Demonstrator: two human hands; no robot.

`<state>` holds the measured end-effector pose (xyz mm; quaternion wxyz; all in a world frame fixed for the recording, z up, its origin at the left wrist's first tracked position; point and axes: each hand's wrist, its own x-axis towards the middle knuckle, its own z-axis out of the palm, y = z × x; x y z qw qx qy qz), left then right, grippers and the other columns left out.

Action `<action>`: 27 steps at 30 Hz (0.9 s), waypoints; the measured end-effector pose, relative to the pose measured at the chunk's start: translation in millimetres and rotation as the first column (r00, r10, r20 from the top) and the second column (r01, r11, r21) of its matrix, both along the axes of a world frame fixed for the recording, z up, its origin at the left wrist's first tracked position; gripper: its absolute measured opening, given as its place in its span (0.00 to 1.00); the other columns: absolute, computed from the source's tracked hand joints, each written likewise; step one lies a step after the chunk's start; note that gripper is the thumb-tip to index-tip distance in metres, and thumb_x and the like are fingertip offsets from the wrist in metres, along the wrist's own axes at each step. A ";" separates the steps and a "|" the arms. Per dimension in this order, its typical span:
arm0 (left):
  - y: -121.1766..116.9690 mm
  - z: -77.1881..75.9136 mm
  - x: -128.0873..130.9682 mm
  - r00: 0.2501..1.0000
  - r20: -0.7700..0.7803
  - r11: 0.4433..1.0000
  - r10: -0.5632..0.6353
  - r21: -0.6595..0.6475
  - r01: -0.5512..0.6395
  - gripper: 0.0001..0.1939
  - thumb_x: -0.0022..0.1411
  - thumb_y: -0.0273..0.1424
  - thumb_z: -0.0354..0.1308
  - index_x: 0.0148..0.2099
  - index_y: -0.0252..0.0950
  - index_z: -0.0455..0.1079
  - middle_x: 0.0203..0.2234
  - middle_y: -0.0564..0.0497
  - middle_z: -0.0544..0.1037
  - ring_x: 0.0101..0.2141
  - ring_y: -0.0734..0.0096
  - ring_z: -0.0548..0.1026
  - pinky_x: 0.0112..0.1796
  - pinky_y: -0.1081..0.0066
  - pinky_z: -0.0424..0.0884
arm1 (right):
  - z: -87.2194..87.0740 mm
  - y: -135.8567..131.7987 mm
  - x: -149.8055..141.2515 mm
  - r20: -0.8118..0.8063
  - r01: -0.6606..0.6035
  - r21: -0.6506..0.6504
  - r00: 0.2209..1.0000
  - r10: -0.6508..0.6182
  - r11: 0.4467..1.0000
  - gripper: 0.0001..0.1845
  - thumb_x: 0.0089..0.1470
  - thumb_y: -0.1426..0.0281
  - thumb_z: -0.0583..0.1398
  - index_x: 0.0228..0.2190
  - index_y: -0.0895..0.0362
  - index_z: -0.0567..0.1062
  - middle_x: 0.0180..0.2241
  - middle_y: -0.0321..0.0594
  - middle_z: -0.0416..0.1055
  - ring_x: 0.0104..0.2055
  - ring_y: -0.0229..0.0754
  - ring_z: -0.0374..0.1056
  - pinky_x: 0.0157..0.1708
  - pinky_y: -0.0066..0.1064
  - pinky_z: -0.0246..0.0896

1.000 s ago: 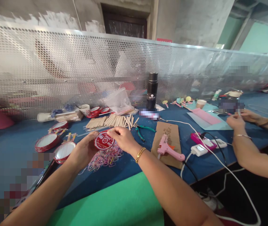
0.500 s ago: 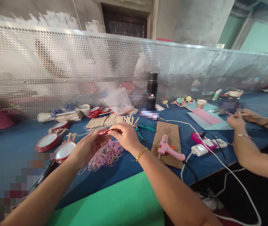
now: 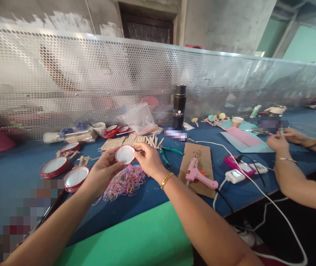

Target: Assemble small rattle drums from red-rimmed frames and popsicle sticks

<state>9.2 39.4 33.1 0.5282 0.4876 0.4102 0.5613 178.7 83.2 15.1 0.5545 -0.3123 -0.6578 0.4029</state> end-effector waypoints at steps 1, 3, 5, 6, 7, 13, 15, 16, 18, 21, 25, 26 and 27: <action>0.4 -0.9 -0.1 1.000 -0.012 1.000 -0.007 0.003 0.007 0.32 0.48 0.30 0.71 0.55 0.39 0.67 0.42 0.51 0.79 0.39 0.71 0.76 0.41 0.72 0.73 | 0.5 -0.4 -0.1 0.008 0.008 0.026 1.000 -0.008 1.000 0.14 0.55 0.71 0.60 0.45 0.55 0.75 0.40 0.43 0.78 0.40 0.42 0.75 0.40 0.34 0.71; 1.3 -2.5 0.3 0.999 -0.040 1.000 -0.006 0.015 0.007 0.34 0.47 0.30 0.71 0.57 0.38 0.66 0.41 0.51 0.78 0.38 0.71 0.76 0.41 0.72 0.72 | 1.2 -1.1 -0.4 0.020 0.018 0.071 1.000 -0.020 0.997 0.12 0.55 0.72 0.60 0.42 0.55 0.77 0.41 0.42 0.78 0.42 0.41 0.75 0.41 0.33 0.71; 1.7 -3.6 1.2 0.998 -0.068 0.999 0.006 0.039 -0.004 0.37 0.46 0.30 0.72 0.58 0.38 0.64 0.41 0.51 0.78 0.38 0.72 0.75 0.40 0.73 0.72 | 1.8 -1.7 -0.7 0.023 0.022 0.091 0.999 -0.024 0.996 0.12 0.55 0.73 0.60 0.42 0.55 0.77 0.41 0.41 0.78 0.42 0.40 0.75 0.42 0.32 0.71; 1.6 -3.7 1.7 0.997 -0.081 0.999 0.013 0.053 -0.008 0.38 0.45 0.30 0.72 0.58 0.38 0.64 0.41 0.52 0.78 0.38 0.72 0.75 0.40 0.73 0.72 | 2.0 -1.9 -0.9 0.022 0.022 0.093 0.999 -0.024 0.995 0.12 0.55 0.73 0.60 0.42 0.55 0.77 0.41 0.41 0.78 0.42 0.40 0.75 0.42 0.32 0.71; 1.2 -3.5 2.1 0.995 -0.093 0.998 0.018 0.067 -0.012 0.38 0.44 0.30 0.73 0.58 0.39 0.63 0.41 0.52 0.78 0.37 0.72 0.75 0.39 0.74 0.72 | 2.3 -2.2 -1.0 0.025 0.020 0.093 0.999 -0.022 0.995 0.11 0.55 0.73 0.60 0.41 0.55 0.77 0.41 0.41 0.79 0.42 0.40 0.75 0.42 0.32 0.71; -0.3 2.7 -1.2 0.982 -0.180 0.997 0.061 0.065 -0.050 0.30 0.43 0.31 0.73 0.48 0.39 0.66 0.31 0.56 0.79 0.30 0.72 0.75 0.31 0.74 0.73 | 2.8 -4.9 -3.1 0.029 -0.038 0.046 0.999 0.037 0.998 0.11 0.55 0.72 0.61 0.41 0.55 0.77 0.40 0.41 0.79 0.41 0.40 0.75 0.43 0.33 0.71; 0.9 4.0 -3.2 0.976 -0.200 0.996 0.090 0.039 -0.084 0.27 0.44 0.35 0.72 0.45 0.38 0.67 0.29 0.55 0.79 0.28 0.71 0.75 0.28 0.73 0.74 | 2.5 -6.0 -4.2 0.019 -0.061 0.035 0.998 0.060 0.998 0.11 0.55 0.72 0.61 0.41 0.55 0.77 0.40 0.41 0.79 0.41 0.40 0.75 0.43 0.34 0.71; 1.6 4.1 -3.9 0.972 -0.210 0.994 0.110 0.032 -0.106 0.25 0.45 0.37 0.72 0.43 0.38 0.67 0.27 0.55 0.79 0.26 0.72 0.75 0.27 0.73 0.74 | 2.4 -6.4 -4.7 0.010 -0.076 0.035 0.997 0.075 0.997 0.11 0.55 0.71 0.61 0.41 0.55 0.77 0.40 0.41 0.79 0.41 0.40 0.75 0.43 0.34 0.72; 2.6 3.8 -4.2 0.962 -0.226 0.988 0.153 0.028 -0.150 0.23 0.44 0.40 0.72 0.38 0.36 0.68 0.24 0.55 0.78 0.23 0.73 0.74 0.25 0.74 0.73 | 2.4 -7.1 -5.3 -0.003 -0.107 0.042 0.994 0.107 0.993 0.10 0.55 0.71 0.61 0.41 0.55 0.77 0.40 0.41 0.79 0.41 0.40 0.75 0.43 0.35 0.71; 2.5 3.1 -3.2 0.954 -0.232 0.982 0.190 0.018 -0.191 0.23 0.43 0.45 0.71 0.31 0.35 0.68 0.21 0.56 0.76 0.22 0.74 0.72 0.24 0.75 0.72 | 2.4 -7.4 -6.0 -0.014 -0.120 0.040 0.993 0.121 0.992 0.09 0.55 0.71 0.61 0.40 0.55 0.77 0.40 0.40 0.79 0.41 0.40 0.76 0.44 0.35 0.71; 2.1 1.7 -3.7 0.950 -0.237 0.979 0.203 0.017 -0.205 0.25 0.48 0.52 0.66 0.35 0.34 0.74 0.23 0.54 0.77 0.23 0.72 0.72 0.24 0.73 0.73 | 1.2 -6.8 -6.9 -0.014 -0.113 0.008 0.994 0.113 0.994 0.10 0.54 0.70 0.62 0.40 0.55 0.76 0.38 0.39 0.79 0.40 0.40 0.75 0.43 0.34 0.72; 2.4 1.2 -4.3 0.952 -0.233 0.979 0.198 0.004 -0.203 0.27 0.50 0.54 0.64 0.37 0.33 0.75 0.24 0.52 0.77 0.23 0.71 0.73 0.24 0.72 0.73 | 0.9 -6.5 -6.9 -0.004 -0.106 0.003 0.994 0.106 0.994 0.10 0.54 0.70 0.62 0.40 0.55 0.76 0.38 0.40 0.79 0.39 0.40 0.75 0.43 0.34 0.72; 2.8 0.6 -5.0 0.955 -0.225 0.979 0.195 -0.012 -0.202 0.29 0.51 0.56 0.62 0.39 0.33 0.76 0.24 0.51 0.78 0.23 0.69 0.73 0.24 0.71 0.74 | 0.6 -6.2 -6.8 0.005 -0.095 0.001 0.995 0.095 0.995 0.10 0.54 0.71 0.61 0.40 0.55 0.77 0.38 0.40 0.79 0.39 0.40 0.75 0.43 0.34 0.72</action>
